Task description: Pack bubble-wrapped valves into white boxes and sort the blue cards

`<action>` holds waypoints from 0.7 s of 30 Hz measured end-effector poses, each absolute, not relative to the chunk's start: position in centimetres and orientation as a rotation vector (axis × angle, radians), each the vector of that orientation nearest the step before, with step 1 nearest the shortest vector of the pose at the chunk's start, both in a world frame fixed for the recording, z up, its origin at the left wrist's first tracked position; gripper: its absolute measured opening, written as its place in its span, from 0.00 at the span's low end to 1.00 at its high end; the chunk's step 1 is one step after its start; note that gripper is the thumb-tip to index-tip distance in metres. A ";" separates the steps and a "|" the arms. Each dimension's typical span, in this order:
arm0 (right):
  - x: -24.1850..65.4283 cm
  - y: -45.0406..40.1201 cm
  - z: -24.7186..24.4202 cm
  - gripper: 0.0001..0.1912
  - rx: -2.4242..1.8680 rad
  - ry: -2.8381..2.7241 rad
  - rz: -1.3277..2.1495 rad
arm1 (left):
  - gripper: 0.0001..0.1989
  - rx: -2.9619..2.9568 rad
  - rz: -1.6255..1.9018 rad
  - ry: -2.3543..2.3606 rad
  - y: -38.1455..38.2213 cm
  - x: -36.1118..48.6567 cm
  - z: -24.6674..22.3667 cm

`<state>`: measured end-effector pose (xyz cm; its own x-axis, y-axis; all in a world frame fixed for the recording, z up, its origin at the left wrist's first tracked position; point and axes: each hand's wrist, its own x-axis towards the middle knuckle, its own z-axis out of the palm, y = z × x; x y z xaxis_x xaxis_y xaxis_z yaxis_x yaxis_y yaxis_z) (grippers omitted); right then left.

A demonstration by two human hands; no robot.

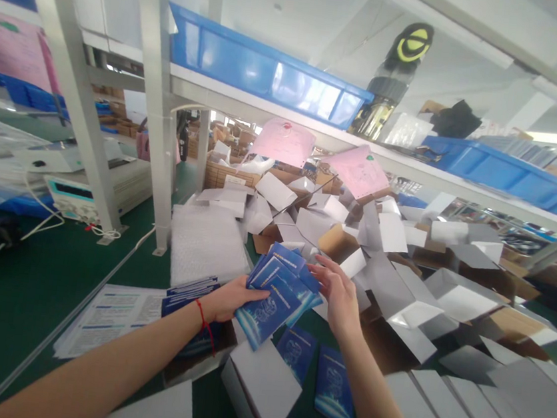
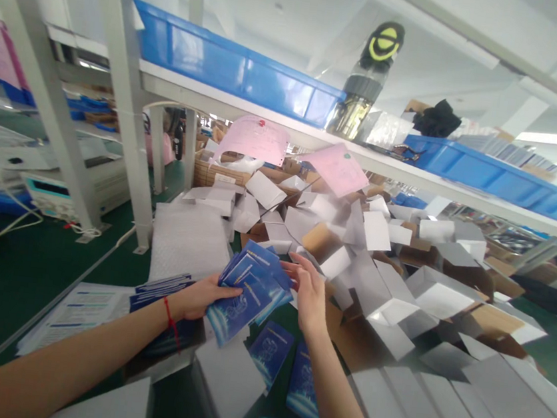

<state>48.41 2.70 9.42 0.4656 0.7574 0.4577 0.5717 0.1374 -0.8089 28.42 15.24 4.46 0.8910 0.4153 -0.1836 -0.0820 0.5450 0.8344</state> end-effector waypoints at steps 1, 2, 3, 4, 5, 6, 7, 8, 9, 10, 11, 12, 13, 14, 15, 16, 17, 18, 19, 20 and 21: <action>48.2 2.9 9.9 0.30 -1.540 -1.180 0.309 | 0.25 0.968 0.297 0.387 15.2 28.5 4.5; 47.9 3.1 10.4 0.32 -1.542 -1.165 0.412 | 0.25 0.982 0.289 0.388 15.2 28.5 4.5; 47.7 3.3 10.9 0.31 -1.543 -1.159 0.506 | 0.25 0.998 0.277 0.385 15.1 28.5 4.6; 47.4 3.4 11.2 0.28 -1.543 -1.155 0.588 | 0.24 1.014 0.263 0.380 15.0 28.5 4.7; 47.1 3.5 11.4 0.26 -1.541 -1.151 0.654 | 0.24 1.031 0.246 0.372 15.0 28.4 4.9; 47.0 3.5 11.6 0.24 -1.537 -1.141 0.700 | 0.24 1.047 0.226 0.364 14.9 28.4 5.1; 46.9 3.4 11.6 0.24 -1.532 -1.123 0.725 | 0.23 1.061 0.207 0.356 14.8 28.3 5.3; 47.0 3.4 11.6 0.24 -1.527 -1.098 0.731 | 0.22 1.072 0.189 0.350 14.8 28.2 5.5; 47.2 3.3 11.5 0.24 -1.522 -1.066 0.717 | 0.22 1.080 0.175 0.346 14.7 28.1 5.6; 47.6 3.1 11.4 0.24 -1.519 -1.027 0.688 | 0.21 1.082 0.167 0.344 14.7 28.0 5.7; 48.1 2.9 11.4 0.24 -1.517 -0.982 0.645 | 0.21 1.079 0.168 0.346 14.7 28.0 5.7; 48.7 2.7 11.3 0.24 -1.515 -0.930 0.591 | 0.20 1.070 0.182 0.352 14.8 28.1 5.6; 49.3 2.4 11.3 0.24 -1.511 -0.875 0.531 | 0.19 1.056 0.208 0.363 14.8 28.2 5.5; 49.9 2.1 11.4 0.25 -1.505 -0.822 0.468 | 0.17 1.038 0.246 0.379 14.9 28.3 5.3; 50.4 1.8 11.4 0.26 -1.495 -0.771 0.407 | 0.15 1.016 0.293 0.398 15.0 28.5 5.0; 50.6 1.6 11.4 0.27 -1.482 -0.730 0.353 | 0.12 0.993 0.345 0.420 15.2 28.7 4.8; 50.7 1.4 11.4 0.28 -1.469 -0.701 0.312 | 0.10 0.970 0.396 0.441 15.3 29.0 4.5; 50.5 1.4 11.2 0.29 -1.456 -0.686 0.285 | 0.09 0.947 0.440 0.459 15.4 29.2 4.3; 50.0 1.4 10.9 0.29 -1.446 -0.685 0.270 | 0.09 0.926 0.475 0.473 15.5 29.3 4.2; 49.4 1.6 10.5 0.29 -1.437 -0.696 0.260 | 0.09 0.908 0.500 0.483 15.6 29.4 4.1; 48.6 1.8 9.9 0.28 -1.434 -0.715 0.254 | 0.09 0.892 0.515 0.486 15.6 29.5 4.2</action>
<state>48.60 1.84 9.94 0.7699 0.5662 0.2945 0.2529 0.1530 -0.9553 29.49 15.60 4.18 0.7751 0.6051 -0.1819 -0.2160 0.5243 0.8237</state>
